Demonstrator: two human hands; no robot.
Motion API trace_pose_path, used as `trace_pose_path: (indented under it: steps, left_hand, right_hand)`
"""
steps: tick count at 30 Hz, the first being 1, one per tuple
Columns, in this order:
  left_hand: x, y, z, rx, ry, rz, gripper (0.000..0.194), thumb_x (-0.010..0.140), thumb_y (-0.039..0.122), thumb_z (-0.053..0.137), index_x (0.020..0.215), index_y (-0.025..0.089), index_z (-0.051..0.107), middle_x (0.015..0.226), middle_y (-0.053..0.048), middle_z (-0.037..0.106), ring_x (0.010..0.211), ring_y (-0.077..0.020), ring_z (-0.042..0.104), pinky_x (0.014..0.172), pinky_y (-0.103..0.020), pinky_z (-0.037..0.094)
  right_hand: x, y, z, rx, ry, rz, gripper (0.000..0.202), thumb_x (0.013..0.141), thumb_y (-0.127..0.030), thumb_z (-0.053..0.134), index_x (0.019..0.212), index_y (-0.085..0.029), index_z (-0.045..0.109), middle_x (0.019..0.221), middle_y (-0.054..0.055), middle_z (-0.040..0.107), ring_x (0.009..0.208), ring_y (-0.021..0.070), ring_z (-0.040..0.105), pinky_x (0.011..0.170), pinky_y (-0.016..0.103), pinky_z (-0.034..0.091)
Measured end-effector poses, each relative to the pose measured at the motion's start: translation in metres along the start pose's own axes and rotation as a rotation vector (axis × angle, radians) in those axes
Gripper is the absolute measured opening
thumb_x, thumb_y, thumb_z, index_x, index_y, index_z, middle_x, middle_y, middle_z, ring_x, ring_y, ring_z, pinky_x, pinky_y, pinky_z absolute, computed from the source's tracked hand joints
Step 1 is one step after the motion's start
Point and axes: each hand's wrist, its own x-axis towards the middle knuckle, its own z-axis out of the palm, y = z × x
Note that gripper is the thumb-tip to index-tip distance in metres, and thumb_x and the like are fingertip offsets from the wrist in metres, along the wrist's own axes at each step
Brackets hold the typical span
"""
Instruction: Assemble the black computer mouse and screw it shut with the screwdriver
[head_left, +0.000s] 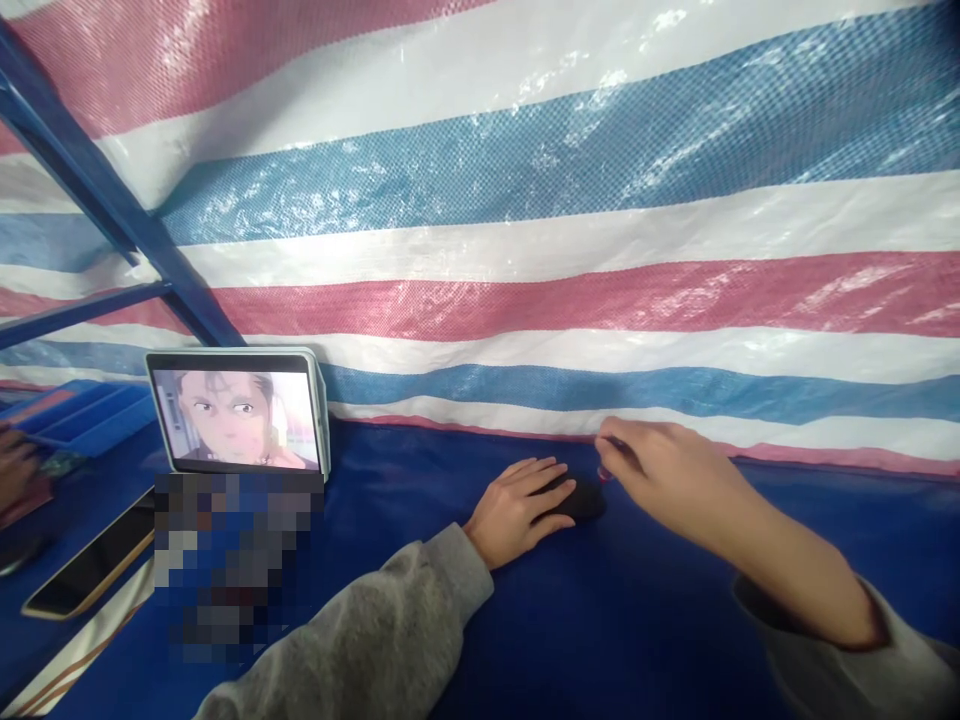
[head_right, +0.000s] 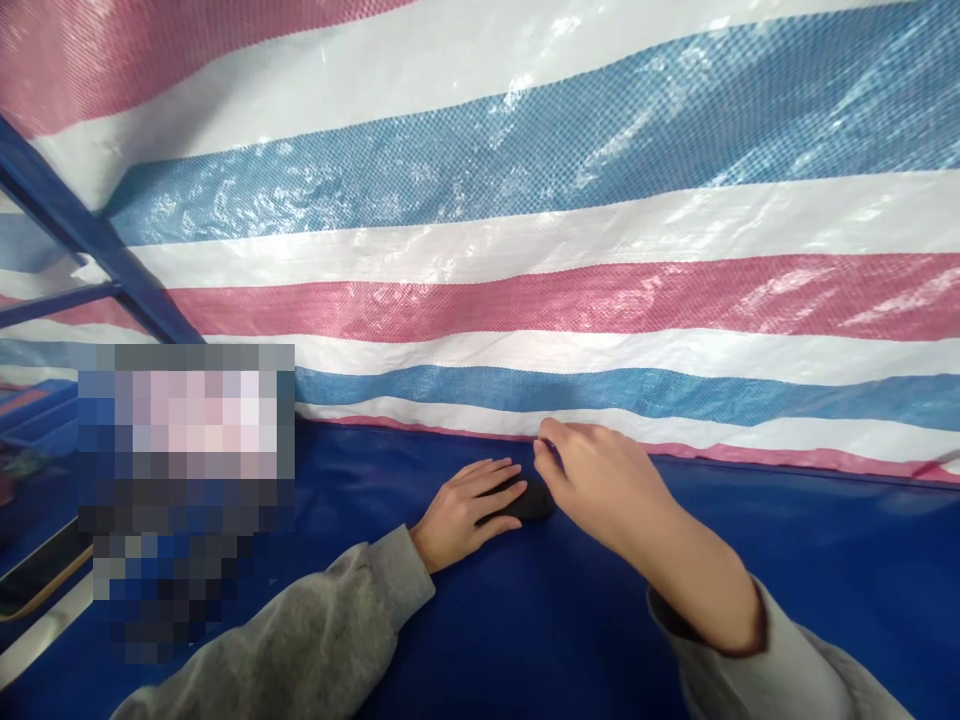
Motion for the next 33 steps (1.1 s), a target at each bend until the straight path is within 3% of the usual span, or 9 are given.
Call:
trace_pose_path:
  steps: [4,11,14,19,23,29,33]
  left_hand:
    - [-0.0002,0.0017,-0.0013,-0.002,-0.010,-0.004,0.042,0.097,0.045,0.047,0.130,0.020,0.056,0.135,-0.009,0.057,0.132,-0.0229,0.047,0.110,-0.044,0.040]
    - [-0.0014,0.0039,-0.0037,0.007,-0.071,0.002,0.043,0.096,0.033,0.049,0.136,0.017,0.050,0.142,-0.010,0.050,0.136,-0.0233,0.041,0.114,-0.045,0.035]
    - [-0.0018,0.0033,-0.0033,0.008,-0.080,0.012,0.043,0.097,0.033,0.047,0.137,0.018,0.048,0.143,-0.010,0.049,0.137,-0.0229,0.040,0.114,-0.045,0.034]
    - [-0.0019,0.0019,-0.0018,0.006,-0.069,0.011,0.042,0.098,0.034,0.047,0.136,0.016,0.050,0.141,-0.010,0.050,0.137,-0.0224,0.041,0.114,-0.043,0.034]
    - [-0.0017,0.0018,-0.0012,0.008,-0.062,0.029,0.041,0.098,0.034,0.047,0.135,0.016,0.051,0.142,-0.010,0.050,0.137,-0.0223,0.040,0.115,-0.043,0.033]
    - [-0.0022,0.0017,-0.0006,0.009,-0.062,0.022,0.042,0.098,0.034,0.046,0.136,0.018,0.049,0.141,-0.010,0.051,0.136,-0.0229,0.042,0.114,-0.045,0.035]
    - [-0.0026,0.0012,0.0001,0.003,-0.064,0.016,0.042,0.098,0.034,0.046,0.137,0.019,0.048,0.141,-0.010,0.051,0.136,-0.0236,0.042,0.112,-0.046,0.037]
  right_hand:
    - [-0.0001,-0.0012,0.0084,-0.124,0.040,0.003,0.030,0.094,-0.038,0.037,0.085,-0.021,0.061,0.063,0.003,0.065,0.057,0.0192,0.059,0.051,0.028,0.027]
    - [-0.0014,0.0006,0.0070,-0.029,0.019,-0.070,0.025,0.087,-0.014,0.039,0.092,-0.019,0.063,0.090,0.005,0.067,0.074,0.0172,0.063,0.063,0.028,0.038]
    - [-0.0006,-0.0017,0.0087,0.023,-0.012,-0.109,0.029,0.088,-0.014,0.036,0.090,-0.018,0.065,0.089,0.006,0.066,0.074,0.0169,0.063,0.066,0.028,0.041]
    - [-0.0004,-0.0001,0.0106,-0.019,0.008,-0.136,0.036,0.083,-0.007,0.038,0.109,-0.018,0.061,0.102,0.007,0.063,0.079,0.0177,0.063,0.066,0.029,0.041]
    - [-0.0008,0.0018,0.0096,-0.062,0.014,-0.073,0.028,0.086,-0.013,0.039,0.097,-0.019,0.063,0.091,0.005,0.064,0.075,0.0183,0.062,0.063,0.029,0.039]
    - [-0.0017,-0.0017,0.0085,-0.030,0.010,-0.126,0.037,0.081,-0.009,0.039,0.108,-0.019,0.063,0.097,0.006,0.066,0.074,0.0168,0.062,0.063,0.028,0.039]
    - [-0.0018,-0.0014,0.0091,-0.035,0.019,-0.086,0.032,0.089,-0.014,0.035,0.104,-0.019,0.062,0.089,0.005,0.065,0.070,0.0162,0.061,0.061,0.028,0.037]
